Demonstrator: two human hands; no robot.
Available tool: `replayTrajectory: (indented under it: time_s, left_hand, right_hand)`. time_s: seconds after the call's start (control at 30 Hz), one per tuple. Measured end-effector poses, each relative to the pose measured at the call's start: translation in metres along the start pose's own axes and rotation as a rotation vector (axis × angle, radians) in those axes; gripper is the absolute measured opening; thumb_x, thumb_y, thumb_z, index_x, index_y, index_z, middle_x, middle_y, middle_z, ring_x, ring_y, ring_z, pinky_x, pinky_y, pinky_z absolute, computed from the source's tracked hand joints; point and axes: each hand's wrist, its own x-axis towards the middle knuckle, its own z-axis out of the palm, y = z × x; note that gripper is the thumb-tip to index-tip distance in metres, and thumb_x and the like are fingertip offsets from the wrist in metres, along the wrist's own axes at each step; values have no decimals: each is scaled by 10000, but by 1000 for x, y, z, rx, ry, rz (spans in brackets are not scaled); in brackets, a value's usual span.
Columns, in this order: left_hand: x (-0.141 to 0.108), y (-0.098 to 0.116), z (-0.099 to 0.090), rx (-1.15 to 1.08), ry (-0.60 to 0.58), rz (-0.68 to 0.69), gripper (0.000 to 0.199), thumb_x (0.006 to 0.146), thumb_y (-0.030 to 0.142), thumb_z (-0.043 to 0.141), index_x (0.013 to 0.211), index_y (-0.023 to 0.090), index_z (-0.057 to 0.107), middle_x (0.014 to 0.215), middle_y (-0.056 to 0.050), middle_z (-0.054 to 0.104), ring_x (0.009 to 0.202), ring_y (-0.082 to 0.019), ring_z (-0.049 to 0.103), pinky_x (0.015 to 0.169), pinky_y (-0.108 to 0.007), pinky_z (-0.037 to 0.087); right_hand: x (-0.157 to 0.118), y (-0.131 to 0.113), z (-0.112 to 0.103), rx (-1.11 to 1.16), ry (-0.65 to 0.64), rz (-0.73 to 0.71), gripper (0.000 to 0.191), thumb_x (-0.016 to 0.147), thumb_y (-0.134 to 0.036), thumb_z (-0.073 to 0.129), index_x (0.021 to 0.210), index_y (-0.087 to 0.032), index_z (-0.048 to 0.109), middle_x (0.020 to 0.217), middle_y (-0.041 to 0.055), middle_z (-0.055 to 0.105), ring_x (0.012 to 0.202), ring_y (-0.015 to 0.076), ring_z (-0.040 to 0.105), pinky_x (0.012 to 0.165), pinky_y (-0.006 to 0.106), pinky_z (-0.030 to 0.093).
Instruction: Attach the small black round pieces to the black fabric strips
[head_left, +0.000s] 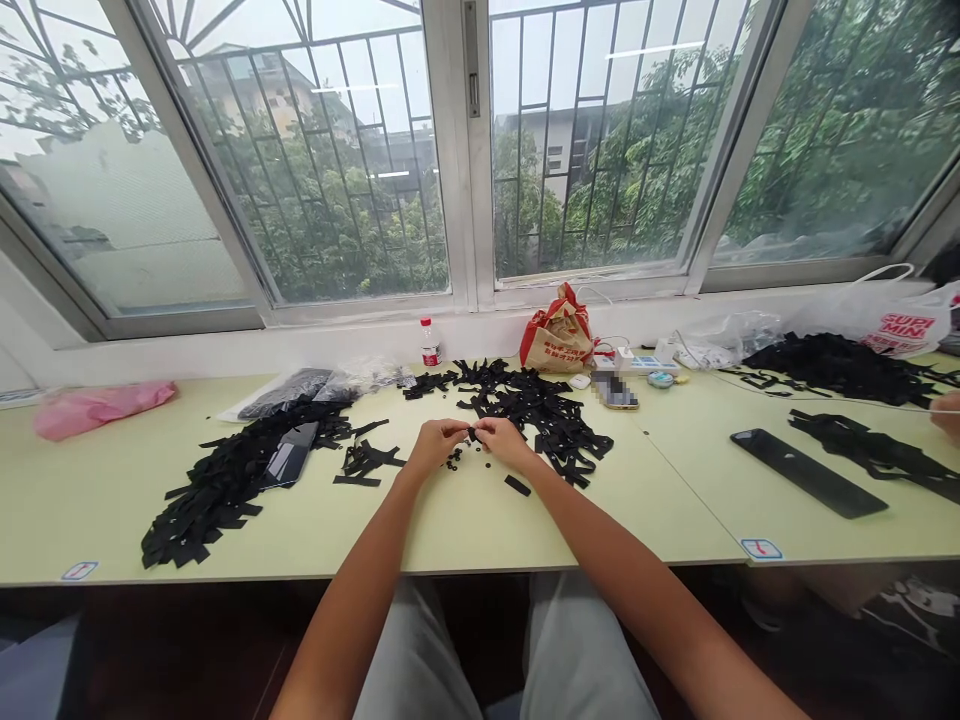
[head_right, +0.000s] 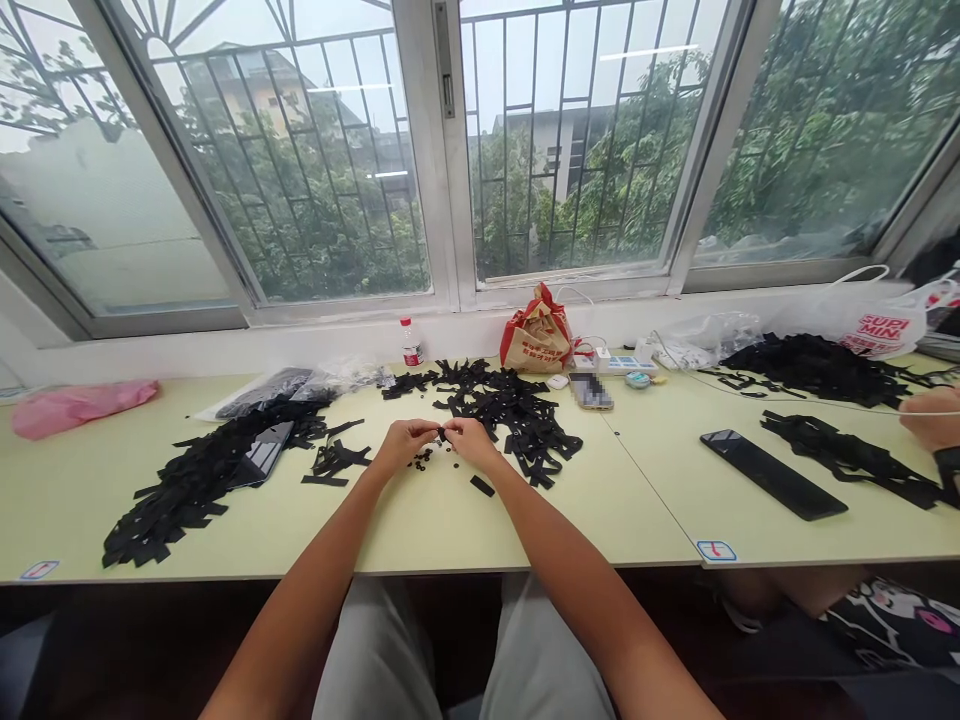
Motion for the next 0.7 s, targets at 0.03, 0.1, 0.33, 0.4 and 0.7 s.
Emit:
replayTrajectory:
  time_s: [0.03, 0.1, 0.33, 0.4, 0.7]
  left_hand:
    - [0, 0, 0, -5, 2, -3, 313, 776, 416, 701, 956, 174, 787, 859, -68, 766, 736, -199, 659, 660, -294, 491]
    - [-1, 1, 0, -3, 4, 4, 313, 780, 422, 701, 946, 171, 785, 848, -68, 764, 729, -197, 659, 650, -290, 489]
    - [-1, 3, -2, 1, 7, 40, 294, 781, 410, 711, 928, 164, 777, 847, -74, 760, 735, -192, 668, 659, -281, 501]
    - [-1, 3, -2, 3, 4, 46, 293, 786, 416, 710, 924, 166, 777, 850, -76, 759, 737, -192, 668, 654, -278, 501]
    - [-2, 6, -2, -8, -17, 44, 289, 790, 408, 698, 922, 165, 782, 835, -73, 757, 721, -182, 659, 656, -276, 492]
  right_hand:
    - [-1, -1, 0, -6, -6, -1, 229, 794, -370, 564, 816, -173, 680, 578, -21, 537, 537, 126, 441, 550, 261, 348]
    - [-2, -3, -1, -14, -12, -3, 242, 797, -386, 569, 806, -173, 683, 581, -20, 542, 543, 127, 445, 563, 263, 354]
    - [-3, -7, -2, 14, -18, -18, 295, 793, -446, 600, 807, -165, 686, 620, -14, 563, 566, 125, 453, 580, 268, 361]
    - [-3, -8, -2, 28, -22, -17, 292, 786, -446, 613, 815, -165, 688, 666, -5, 585, 585, 125, 465, 592, 269, 371]
    - [-3, -5, -2, 41, -36, -53, 283, 792, -448, 625, 831, -173, 679, 673, -13, 565, 585, 124, 448, 581, 267, 359]
